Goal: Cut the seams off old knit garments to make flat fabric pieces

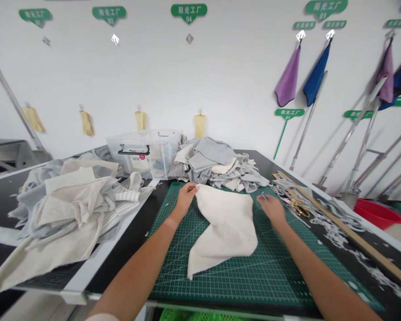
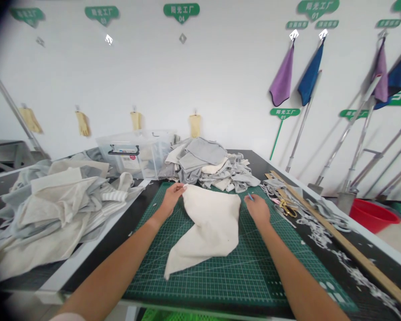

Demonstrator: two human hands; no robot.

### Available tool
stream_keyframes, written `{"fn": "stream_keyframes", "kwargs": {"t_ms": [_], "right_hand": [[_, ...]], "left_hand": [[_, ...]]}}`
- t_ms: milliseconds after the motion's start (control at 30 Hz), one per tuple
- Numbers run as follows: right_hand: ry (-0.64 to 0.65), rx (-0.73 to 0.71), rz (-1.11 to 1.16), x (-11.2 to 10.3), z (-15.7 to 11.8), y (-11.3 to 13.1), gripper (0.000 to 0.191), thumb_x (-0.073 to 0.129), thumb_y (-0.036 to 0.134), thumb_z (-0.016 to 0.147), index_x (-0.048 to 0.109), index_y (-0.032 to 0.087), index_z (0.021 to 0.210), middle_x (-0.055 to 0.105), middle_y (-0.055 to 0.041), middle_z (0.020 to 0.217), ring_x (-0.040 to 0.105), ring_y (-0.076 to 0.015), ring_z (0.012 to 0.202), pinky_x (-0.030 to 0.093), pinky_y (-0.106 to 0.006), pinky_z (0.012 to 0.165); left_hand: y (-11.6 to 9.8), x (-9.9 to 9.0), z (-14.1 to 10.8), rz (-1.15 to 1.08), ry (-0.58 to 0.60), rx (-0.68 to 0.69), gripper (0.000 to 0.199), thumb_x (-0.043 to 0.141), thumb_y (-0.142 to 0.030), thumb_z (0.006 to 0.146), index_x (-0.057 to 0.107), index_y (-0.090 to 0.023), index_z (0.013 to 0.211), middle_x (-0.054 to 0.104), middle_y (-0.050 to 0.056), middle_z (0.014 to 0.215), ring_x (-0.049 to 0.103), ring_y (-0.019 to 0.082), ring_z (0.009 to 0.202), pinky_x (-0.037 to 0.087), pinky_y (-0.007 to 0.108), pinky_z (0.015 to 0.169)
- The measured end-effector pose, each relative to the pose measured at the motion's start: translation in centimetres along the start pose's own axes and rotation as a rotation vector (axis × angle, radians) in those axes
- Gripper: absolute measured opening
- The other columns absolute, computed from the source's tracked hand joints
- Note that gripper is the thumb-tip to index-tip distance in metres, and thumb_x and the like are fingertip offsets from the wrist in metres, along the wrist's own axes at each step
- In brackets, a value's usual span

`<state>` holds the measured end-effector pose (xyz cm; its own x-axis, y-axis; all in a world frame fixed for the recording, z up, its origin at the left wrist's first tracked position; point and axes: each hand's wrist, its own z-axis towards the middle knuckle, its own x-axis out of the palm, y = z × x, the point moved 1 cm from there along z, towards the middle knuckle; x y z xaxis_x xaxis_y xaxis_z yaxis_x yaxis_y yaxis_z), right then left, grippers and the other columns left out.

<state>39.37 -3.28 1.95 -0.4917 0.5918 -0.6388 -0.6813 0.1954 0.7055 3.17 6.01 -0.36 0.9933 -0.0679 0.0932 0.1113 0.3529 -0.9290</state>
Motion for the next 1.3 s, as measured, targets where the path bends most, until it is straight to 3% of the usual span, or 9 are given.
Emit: {"fn": "stream_keyframes", "kwargs": {"t_ms": [133, 300, 433, 633, 833, 967, 1033, 1133, 1300], "right_hand": [[0.050, -0.107, -0.081, -0.1, -0.9, 3.4, 0.035, 0.055, 0.045, 0.085, 0.075, 0.024, 0.105, 0.075, -0.0100, 0.098, 0.067, -0.0274, 0.088, 0.044, -0.033, 0.072], [0.319, -0.420, 0.269, 2.7, -3.3, 10.0, 0.034, 0.055, 0.050, 0.090, 0.075, 0.023, 0.096, 0.075, -0.0029, 0.095, 0.065, -0.0228, 0.089, 0.044, -0.030, 0.076], [0.379, -0.501, 0.413, 6.0, -4.7, 12.7, 0.038, 0.054, 0.052, 0.091, 0.073, 0.020, 0.089, 0.073, -0.0027, 0.089, 0.063, -0.0223, 0.087, 0.044, -0.030, 0.076], [0.402, -0.465, 0.462, 8.8, -6.2, 11.1, 0.034, 0.059, 0.049, 0.089, 0.074, 0.019, 0.090, 0.074, -0.0029, 0.089, 0.063, -0.0211, 0.083, 0.045, -0.029, 0.078], [0.363, -0.448, 0.406, 8.0, -6.0, 10.1, 0.032, 0.059, 0.049, 0.089, 0.074, 0.020, 0.090, 0.074, -0.0031, 0.089, 0.064, -0.0210, 0.083, 0.046, -0.029, 0.077], [0.358, -0.394, 0.184, 7.1, -4.6, 9.1, 0.029, 0.056, 0.044, 0.090, 0.073, 0.022, 0.095, 0.075, -0.0033, 0.095, 0.067, -0.0220, 0.088, 0.047, -0.029, 0.078], [0.334, -0.305, -0.016, 6.3, -3.6, 8.1, 0.030, 0.053, 0.045, 0.091, 0.073, 0.024, 0.100, 0.075, -0.0048, 0.100, 0.068, -0.0241, 0.093, 0.048, -0.031, 0.079], [0.279, -0.139, -0.320, 4.6, -2.0, 6.3, 0.034, 0.049, 0.043, 0.094, 0.071, 0.025, 0.112, 0.074, -0.0098, 0.110, 0.069, -0.0289, 0.104, 0.049, -0.036, 0.086], [0.317, 0.085, -0.576, 2.4, -0.2, 4.3, 0.042, 0.047, 0.030, 0.091, 0.063, 0.014, 0.127, 0.066, -0.0219, 0.126, 0.064, -0.0357, 0.117, 0.049, -0.045, 0.095]], "left_hand": [[0.0, 0.3, 0.2, 0.093, 0.057, 0.071, 0.033, 0.073, -0.042, 0.079, 0.074, -0.015, 0.099, 0.074, 0.007, 0.093, 0.066, 0.018, 0.085, 0.049, 0.028, 0.078], [-0.8, 1.4, -0.7, 0.221, 0.091, 0.111, 0.031, 0.070, -0.041, 0.083, 0.075, -0.015, 0.099, 0.074, 0.007, 0.091, 0.065, 0.018, 0.080, 0.050, 0.028, 0.076], [-1.8, 2.3, -1.8, 0.366, 0.102, 0.173, 0.027, 0.068, -0.039, 0.085, 0.075, -0.017, 0.098, 0.069, 0.003, 0.082, 0.059, 0.014, 0.071, 0.046, 0.024, 0.068], [-2.2, 3.3, -3.0, 0.442, 0.179, 0.280, 0.021, 0.064, -0.036, 0.089, 0.073, -0.019, 0.096, 0.060, -0.001, 0.077, 0.052, 0.011, 0.069, 0.041, 0.022, 0.066], [-1.9, 3.8, -3.3, 0.445, 0.235, 0.215, 0.022, 0.065, -0.038, 0.088, 0.069, -0.020, 0.099, 0.056, -0.004, 0.070, 0.051, 0.010, 0.063, 0.039, 0.021, 0.062], [-1.1, 3.7, -3.1, 0.489, 0.300, 0.141, 0.018, 0.064, -0.033, 0.087, 0.068, -0.020, 0.098, 0.063, -0.003, 0.073, 0.057, 0.012, 0.066, 0.041, 0.021, 0.064], [-0.8, 3.3, -3.0, 0.536, 0.266, 0.124, 0.016, 0.062, -0.032, 0.089, 0.067, -0.020, 0.098, 0.065, -0.002, 0.076, 0.060, 0.013, 0.069, 0.042, 0.022, 0.066], [-0.6, 2.6, -2.7, 0.645, 0.124, 0.079, 0.015, 0.058, -0.031, 0.092, 0.065, -0.021, 0.101, 0.067, 0.000, 0.076, 0.061, 0.015, 0.071, 0.042, 0.024, 0.067], [-0.4, 1.2, -1.8, 0.772, -0.073, -0.046, 0.017, 0.056, -0.028, 0.094, 0.064, -0.020, 0.106, 0.073, 0.007, 0.094, 0.067, 0.019, 0.088, 0.046, 0.028, 0.080]]}}
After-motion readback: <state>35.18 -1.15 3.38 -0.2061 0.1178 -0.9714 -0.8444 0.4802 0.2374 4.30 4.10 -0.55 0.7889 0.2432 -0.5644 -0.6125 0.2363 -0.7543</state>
